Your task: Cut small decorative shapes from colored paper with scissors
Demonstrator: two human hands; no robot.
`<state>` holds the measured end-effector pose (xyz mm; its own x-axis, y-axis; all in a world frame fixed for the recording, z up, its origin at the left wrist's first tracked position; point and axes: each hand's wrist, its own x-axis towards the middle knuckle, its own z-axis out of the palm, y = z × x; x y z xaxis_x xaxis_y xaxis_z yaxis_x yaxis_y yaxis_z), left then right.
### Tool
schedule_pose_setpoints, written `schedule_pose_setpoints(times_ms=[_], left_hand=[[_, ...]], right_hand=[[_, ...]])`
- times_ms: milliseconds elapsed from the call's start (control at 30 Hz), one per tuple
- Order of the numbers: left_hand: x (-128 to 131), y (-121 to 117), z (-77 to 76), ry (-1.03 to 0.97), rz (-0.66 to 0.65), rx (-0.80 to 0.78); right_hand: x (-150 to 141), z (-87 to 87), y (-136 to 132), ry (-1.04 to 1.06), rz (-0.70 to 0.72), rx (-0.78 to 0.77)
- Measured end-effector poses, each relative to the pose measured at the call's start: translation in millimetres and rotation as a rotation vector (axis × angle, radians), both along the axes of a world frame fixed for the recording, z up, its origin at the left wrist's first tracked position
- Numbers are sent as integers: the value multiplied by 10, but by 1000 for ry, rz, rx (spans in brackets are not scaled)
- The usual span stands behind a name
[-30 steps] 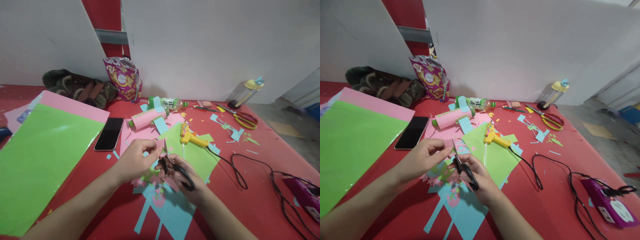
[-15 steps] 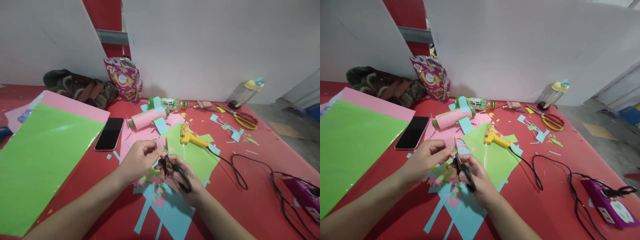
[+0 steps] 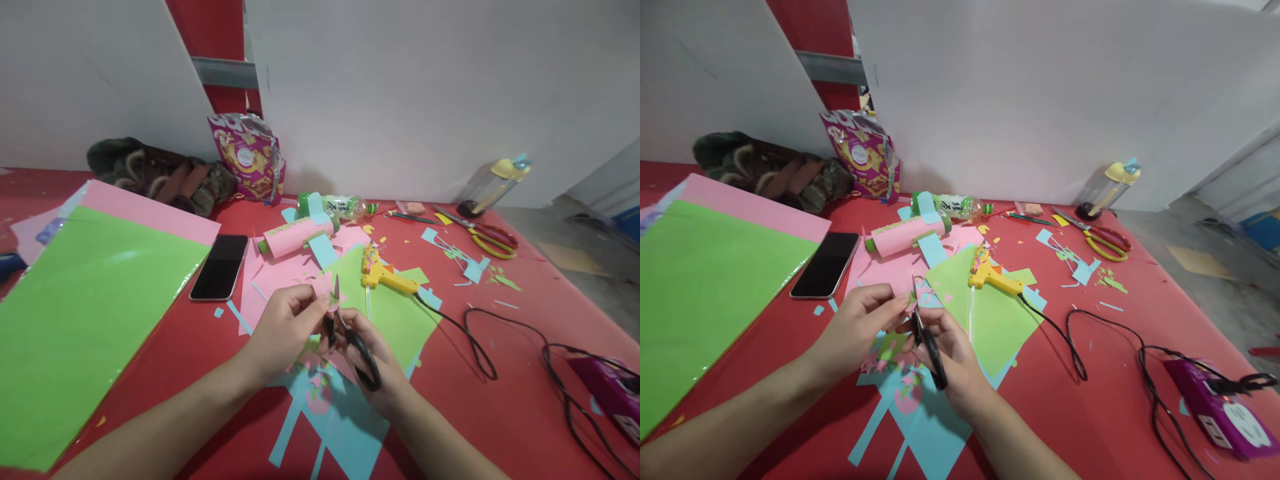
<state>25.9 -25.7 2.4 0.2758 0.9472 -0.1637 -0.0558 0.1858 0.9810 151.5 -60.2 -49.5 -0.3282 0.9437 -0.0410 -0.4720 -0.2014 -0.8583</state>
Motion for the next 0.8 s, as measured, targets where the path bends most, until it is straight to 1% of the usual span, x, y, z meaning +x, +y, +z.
schedule_pose_setpoints(times_ms=[100,333,500,633,800], left_hand=[[16,-17,-28,-20,44,-26],[31,-32,-65,-70,48,-77],[43,-43,-72,-78,79,-62],[50,-51,-71,-95,82,-81],[42,-71,-82,-80,85,-68]], right_hand=[[-6,-17,-7,-23,-19,12],[-10,-9,-17,-34,-33,43],[-19,-9,-16,-44,-42,53],[-21,2,-22,-43,-46,56],[-24,31,-29,-51,-63,52]])
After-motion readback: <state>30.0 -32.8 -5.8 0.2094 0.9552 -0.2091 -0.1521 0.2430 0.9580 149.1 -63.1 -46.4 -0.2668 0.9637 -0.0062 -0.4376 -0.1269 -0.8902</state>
